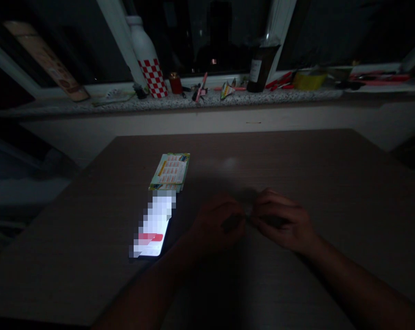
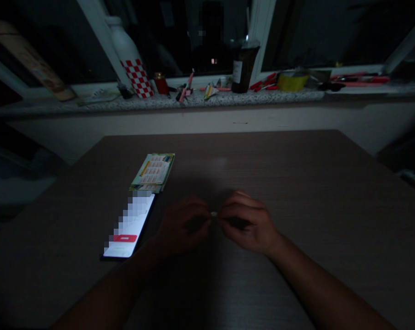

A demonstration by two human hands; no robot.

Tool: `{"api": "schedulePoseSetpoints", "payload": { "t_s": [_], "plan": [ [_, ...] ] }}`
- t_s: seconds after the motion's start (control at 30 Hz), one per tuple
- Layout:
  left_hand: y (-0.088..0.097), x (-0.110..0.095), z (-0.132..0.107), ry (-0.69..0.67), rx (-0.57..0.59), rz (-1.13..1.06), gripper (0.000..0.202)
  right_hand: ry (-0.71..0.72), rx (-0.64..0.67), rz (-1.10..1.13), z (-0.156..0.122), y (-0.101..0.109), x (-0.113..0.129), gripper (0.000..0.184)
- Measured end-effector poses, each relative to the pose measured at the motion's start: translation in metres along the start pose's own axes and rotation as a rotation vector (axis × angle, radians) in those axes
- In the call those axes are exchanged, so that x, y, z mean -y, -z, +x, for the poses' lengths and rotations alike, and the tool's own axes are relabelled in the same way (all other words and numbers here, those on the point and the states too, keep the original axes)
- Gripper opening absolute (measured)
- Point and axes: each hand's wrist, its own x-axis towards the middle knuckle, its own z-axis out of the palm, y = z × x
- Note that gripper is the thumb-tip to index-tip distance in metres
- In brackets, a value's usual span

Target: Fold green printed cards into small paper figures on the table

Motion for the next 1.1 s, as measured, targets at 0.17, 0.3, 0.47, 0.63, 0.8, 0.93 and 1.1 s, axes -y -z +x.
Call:
{"api": "schedulePoseSetpoints", "payload": {
  "t_s": [0.17,0.3,0.47,0.63,0.8,0.93,1.1],
  "plan": [
    [0.0,0.001,0.0,-0.036,0.044,0.049,0.002,0.037,0.019,-0.057,0.001,-0.003,0.001,0.018],
    [-0.001,-0.001,0.0,-0.048,0.082,0.063,0.003,0.077,0.043,-0.112,0.0,-0.004,-0.001,0.016],
    [-0.004,-0.002,0.001,-0.076,0.077,0.006,0.003,0.112,0.041,-0.104,0.0,-0.006,0.001,0.018],
    [-0.006,-0.005,0.004,-0.089,0.074,-0.02,0.006,0.113,-0.013,-0.034,0.002,-0.011,0.008,0.014],
    [-0.004,-0.002,0.004,-0.119,0.045,0.005,0.002,0.084,-0.088,0.022,0.002,-0.01,0.012,0.015],
    [-0.002,0.003,0.002,-0.069,0.048,0.053,0.005,0.033,-0.141,0.053,0.002,-0.004,0.015,0.014],
    [0.004,0.004,0.002,-0.016,0.009,-0.006,0.007,-0.062,-0.228,0.166,-0.001,-0.003,0.013,0.014]
  ]
}}
